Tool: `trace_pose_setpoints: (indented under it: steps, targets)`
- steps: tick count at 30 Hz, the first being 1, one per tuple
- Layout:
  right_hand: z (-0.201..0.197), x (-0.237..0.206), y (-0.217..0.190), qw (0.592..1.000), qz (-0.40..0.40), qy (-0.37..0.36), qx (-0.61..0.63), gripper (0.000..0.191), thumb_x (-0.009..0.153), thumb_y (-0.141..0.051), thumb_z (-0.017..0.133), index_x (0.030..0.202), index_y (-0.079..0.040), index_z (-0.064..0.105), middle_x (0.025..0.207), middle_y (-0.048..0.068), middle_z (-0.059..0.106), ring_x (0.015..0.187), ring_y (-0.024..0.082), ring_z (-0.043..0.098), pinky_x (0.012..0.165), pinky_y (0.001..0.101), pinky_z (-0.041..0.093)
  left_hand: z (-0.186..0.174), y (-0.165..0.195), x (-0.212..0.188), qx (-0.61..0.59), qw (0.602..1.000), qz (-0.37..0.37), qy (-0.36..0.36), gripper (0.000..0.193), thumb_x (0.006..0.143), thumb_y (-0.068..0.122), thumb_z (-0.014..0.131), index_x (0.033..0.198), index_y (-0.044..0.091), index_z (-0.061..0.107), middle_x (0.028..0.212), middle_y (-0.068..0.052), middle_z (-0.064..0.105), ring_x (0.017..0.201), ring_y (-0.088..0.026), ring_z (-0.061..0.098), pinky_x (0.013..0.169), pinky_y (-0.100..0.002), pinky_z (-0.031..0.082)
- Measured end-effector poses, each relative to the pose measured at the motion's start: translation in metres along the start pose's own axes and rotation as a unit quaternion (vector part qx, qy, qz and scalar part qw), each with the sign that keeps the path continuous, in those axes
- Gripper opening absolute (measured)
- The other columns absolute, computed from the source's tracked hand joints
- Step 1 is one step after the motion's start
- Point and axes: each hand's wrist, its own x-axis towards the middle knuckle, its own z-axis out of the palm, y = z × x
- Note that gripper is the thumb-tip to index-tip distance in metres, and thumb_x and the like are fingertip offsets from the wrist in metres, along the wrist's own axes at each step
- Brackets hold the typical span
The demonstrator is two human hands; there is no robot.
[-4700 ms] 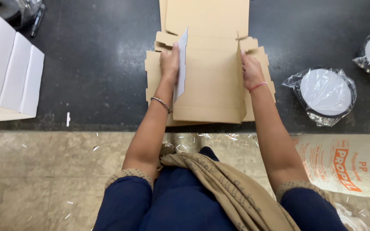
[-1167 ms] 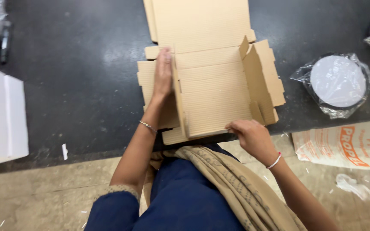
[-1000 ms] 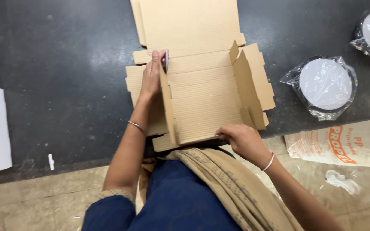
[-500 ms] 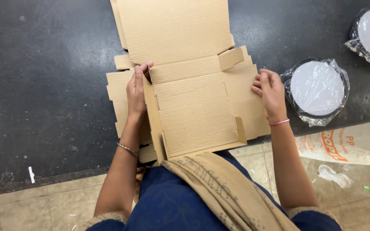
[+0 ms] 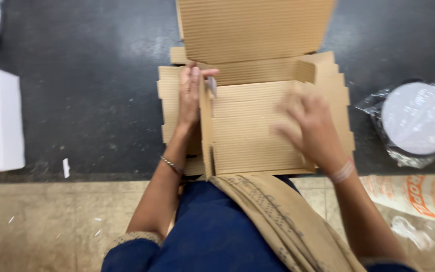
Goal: The person unpacks round LED panel lights from white cardboard boxes on a workbench, folds the empty boxes flat, wipes the light panels with a blue cloth, and wraps them in clear plastic film. They handle the panels one at a time and set wrapped units on the bench.
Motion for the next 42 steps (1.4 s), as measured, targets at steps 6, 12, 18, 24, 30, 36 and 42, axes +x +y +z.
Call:
trace_pose_setpoints:
  steps: [6, 12, 18, 24, 30, 36, 42]
  targets:
    - [-0.004, -0.045, -0.056, 0.972, -0.008, -0.213, 0.102, 0.035, 0.089, -0.027, 0.061, 0.12, -0.015, 0.071, 0.116, 0.006, 0.073, 0.108, 0.026, 0.067, 0.09, 0.0383, 0.053, -0.009, -0.001, -0.003, -0.044, 0.998, -0.006, -0.037, 0.06, 0.111, 0.047, 0.036, 0.098, 0.001, 0.071, 0.071, 0.001, 0.054, 0.059, -0.008, 0.052, 0.056, -0.024, 0.044]
    - [0.019, -0.064, -0.059, 0.984, -0.102, -0.105, 0.1, 0.042, 0.083, -0.025, 0.063, 0.119, -0.004, 0.068, 0.11, 0.012, 0.071, 0.102, 0.028, 0.067, 0.085, 0.0397, 0.053, -0.016, -0.016, -0.01, -0.02, 0.999, 0.028, -0.011, 0.042, 0.107, 0.042, 0.055, 0.123, 0.004, 0.047, 0.099, -0.003, 0.063, 0.083, -0.01, 0.059, 0.067, -0.025, 0.052]
    - [0.054, -0.034, -0.035, 0.996, -0.086, -0.012, -0.034, 0.041, 0.09, 0.004, 0.06, 0.124, -0.018, 0.066, 0.117, 0.001, 0.071, 0.105, 0.019, 0.067, 0.095, 0.0368, 0.052, -0.039, -0.031, 0.01, -0.015, 0.994, 0.08, -0.066, 0.055, 0.106, 0.045, 0.065, 0.136, 0.004, 0.046, 0.117, -0.005, 0.06, 0.107, -0.01, 0.058, 0.095, -0.026, 0.051]
    - [0.044, -0.009, -0.039, 0.981, -0.165, -0.102, -0.026, 0.076, 0.072, 0.011, 0.055, 0.143, -0.016, 0.06, 0.133, 0.001, 0.063, 0.116, 0.021, 0.061, 0.098, 0.0375, 0.045, -0.042, -0.028, 0.024, -0.007, 0.993, 0.072, -0.097, 0.061, 0.095, 0.044, 0.078, 0.13, 0.0, 0.053, 0.119, -0.007, 0.064, 0.103, -0.011, 0.064, 0.091, -0.028, 0.056]
    - [0.049, 0.003, -0.063, 0.967, -0.172, -0.181, -0.052, 0.064, 0.073, 0.006, 0.058, 0.134, -0.012, 0.059, 0.148, -0.001, 0.055, 0.113, 0.02, 0.061, 0.093, 0.0374, 0.046, -0.033, -0.008, 0.023, 0.018, 0.994, 0.058, -0.092, 0.053, 0.089, 0.044, 0.082, 0.111, -0.003, 0.07, 0.1, -0.003, 0.071, 0.088, -0.01, 0.064, 0.08, -0.027, 0.056]
    - [0.049, 0.002, -0.061, 0.972, -0.157, -0.173, -0.036, 0.052, 0.073, 0.004, 0.058, 0.123, -0.008, 0.064, 0.15, 0.001, 0.053, 0.119, 0.021, 0.06, 0.095, 0.0377, 0.048, -0.021, -0.005, 0.019, 0.013, 0.997, 0.067, -0.04, 0.05, 0.087, 0.039, 0.086, 0.11, -0.002, 0.069, 0.098, -0.004, 0.071, 0.09, -0.012, 0.066, 0.082, -0.028, 0.057]
    - [0.033, 0.012, -0.068, 0.962, -0.04, -0.263, 0.056, 0.077, 0.076, 0.004, 0.057, 0.15, -0.015, 0.044, 0.15, 0.006, 0.052, 0.112, 0.03, 0.066, 0.098, 0.0421, 0.051, -0.028, -0.016, 0.021, -0.007, 0.998, 0.043, -0.044, 0.053, 0.09, 0.037, 0.082, 0.122, 0.001, 0.06, 0.117, -0.004, 0.066, 0.106, -0.012, 0.06, 0.097, -0.03, 0.051]
